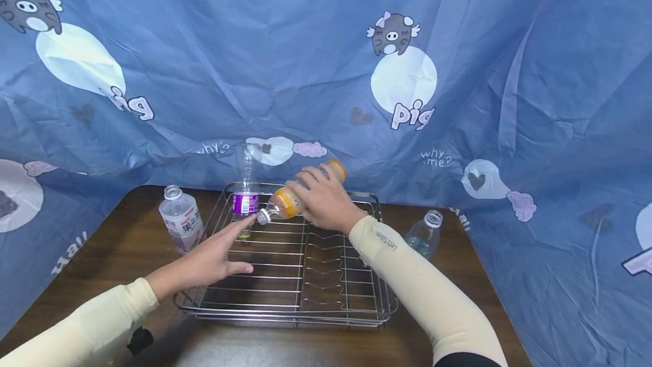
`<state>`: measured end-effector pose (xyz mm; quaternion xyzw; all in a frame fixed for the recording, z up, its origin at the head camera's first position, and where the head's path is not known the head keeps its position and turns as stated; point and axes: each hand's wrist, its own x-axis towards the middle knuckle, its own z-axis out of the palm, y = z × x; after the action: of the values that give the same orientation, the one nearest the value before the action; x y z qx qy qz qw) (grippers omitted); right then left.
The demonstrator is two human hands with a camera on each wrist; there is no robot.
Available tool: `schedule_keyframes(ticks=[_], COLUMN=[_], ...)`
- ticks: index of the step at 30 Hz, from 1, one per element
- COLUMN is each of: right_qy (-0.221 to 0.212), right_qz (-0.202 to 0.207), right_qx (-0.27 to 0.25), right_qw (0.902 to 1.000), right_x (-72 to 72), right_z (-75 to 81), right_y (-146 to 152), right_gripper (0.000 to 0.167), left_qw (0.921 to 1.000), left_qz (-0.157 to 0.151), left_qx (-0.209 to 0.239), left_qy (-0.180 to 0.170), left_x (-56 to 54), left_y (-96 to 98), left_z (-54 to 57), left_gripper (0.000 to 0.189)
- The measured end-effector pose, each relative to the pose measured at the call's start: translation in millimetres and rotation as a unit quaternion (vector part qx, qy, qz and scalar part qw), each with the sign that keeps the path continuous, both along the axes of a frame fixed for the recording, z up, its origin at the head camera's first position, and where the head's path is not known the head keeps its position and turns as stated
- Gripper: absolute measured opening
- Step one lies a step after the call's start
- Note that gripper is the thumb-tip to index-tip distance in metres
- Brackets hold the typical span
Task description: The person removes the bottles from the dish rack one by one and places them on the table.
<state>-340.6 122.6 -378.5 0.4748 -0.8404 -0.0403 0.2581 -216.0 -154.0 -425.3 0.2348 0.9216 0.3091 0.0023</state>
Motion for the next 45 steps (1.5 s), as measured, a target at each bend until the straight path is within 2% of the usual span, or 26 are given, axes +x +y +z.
schedule_keyframes(ticks=[5,11,19,27,34,45], right_qy=[-0.009,-0.018,-0.077,-0.100,-0.142,-0.174], right_qz=[0.011,0.007,-0.002,-0.009,-0.013,-0.021], right_qx=[-0.007,-0.011,-0.060,-0.086,-0.145,-0.178], right_qw=[0.9999,0.9997,0.9953,0.9913,0.9791,0.9683], right_x=[8.2,13.2,17.8,21.2,23.4,28.1], right_z=[2.8,2.1,-3.0,-0.3,-2.0,-1.6], right_y=[-5,-7,-6,-7,-8,-5], right_gripper=[0.072,0.073,0.080,0.078,0.076,0.076], left_qw=[0.9999,1.0000,1.0000,0.9999,0.9999,0.9999], left_qz=[0.008,0.004,0.008,0.009,0.007,-0.002], left_qx=[-0.003,0.001,-0.004,-0.011,-0.013,-0.007], left_qy=[-0.006,0.005,0.001,-0.004,-0.003,0.012], left_x=[-1.1,-2.6,-2.6,-3.9,-3.5,-4.1], left_y=[-0.9,-0.6,-0.9,3.1,6.0,9.2], left_z=[0.8,0.8,-0.9,2.2,4.8,7.2], left_gripper=[0.104,0.105,0.104,0.106,0.103,0.104])
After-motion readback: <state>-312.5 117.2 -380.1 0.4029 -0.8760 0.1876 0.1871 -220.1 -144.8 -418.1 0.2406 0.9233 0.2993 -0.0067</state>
